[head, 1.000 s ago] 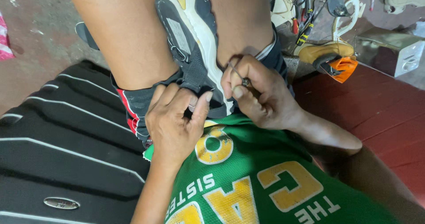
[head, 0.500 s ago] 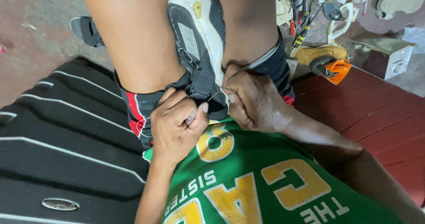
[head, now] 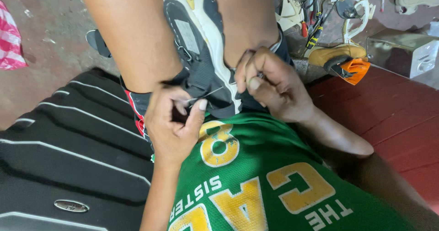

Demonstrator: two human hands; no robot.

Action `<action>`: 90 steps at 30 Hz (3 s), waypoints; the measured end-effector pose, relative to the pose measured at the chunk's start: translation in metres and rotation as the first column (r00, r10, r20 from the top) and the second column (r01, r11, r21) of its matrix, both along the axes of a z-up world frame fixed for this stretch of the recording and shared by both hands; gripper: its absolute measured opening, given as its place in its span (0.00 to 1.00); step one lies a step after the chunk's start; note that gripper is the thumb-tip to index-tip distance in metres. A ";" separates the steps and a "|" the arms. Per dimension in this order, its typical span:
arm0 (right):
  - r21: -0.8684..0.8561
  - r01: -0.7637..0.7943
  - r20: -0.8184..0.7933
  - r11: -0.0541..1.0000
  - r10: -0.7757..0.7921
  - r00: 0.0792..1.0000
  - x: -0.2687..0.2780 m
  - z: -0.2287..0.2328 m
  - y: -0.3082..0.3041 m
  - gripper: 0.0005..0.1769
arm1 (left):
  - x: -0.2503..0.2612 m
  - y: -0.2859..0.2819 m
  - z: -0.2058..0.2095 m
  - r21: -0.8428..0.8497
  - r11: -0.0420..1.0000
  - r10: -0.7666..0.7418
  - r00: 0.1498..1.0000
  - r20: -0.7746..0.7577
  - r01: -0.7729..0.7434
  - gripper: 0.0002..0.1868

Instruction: The person is repairing a black and white sneaker by hand-sewing the upper part near the ankle. They use a needle and white thread to stitch the material, then use pliers to pull the thread tight and a lighter to melt the thread end for a secure finish.

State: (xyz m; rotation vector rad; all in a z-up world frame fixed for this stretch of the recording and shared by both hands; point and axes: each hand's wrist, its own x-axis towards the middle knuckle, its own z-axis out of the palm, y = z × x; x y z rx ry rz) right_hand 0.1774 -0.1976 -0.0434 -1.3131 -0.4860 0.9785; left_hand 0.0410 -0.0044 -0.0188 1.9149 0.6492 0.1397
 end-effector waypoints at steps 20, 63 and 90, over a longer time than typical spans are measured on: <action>-0.079 0.728 -0.076 0.680 -0.733 0.676 0.099 -0.102 -0.113 0.18 | 0.009 0.008 -0.013 0.129 0.991 -0.055 0.992 0.112 0.040 0.09; -0.767 0.583 -0.082 0.268 -0.942 0.325 0.164 -0.227 -0.089 0.08 | 0.106 0.021 -0.018 -0.118 0.954 -0.194 0.865 0.462 0.277 0.10; -0.396 0.404 -0.354 0.825 -0.543 0.761 0.076 -0.142 -0.126 0.24 | 0.093 0.049 -0.023 0.506 0.861 -0.286 0.868 0.407 0.048 0.11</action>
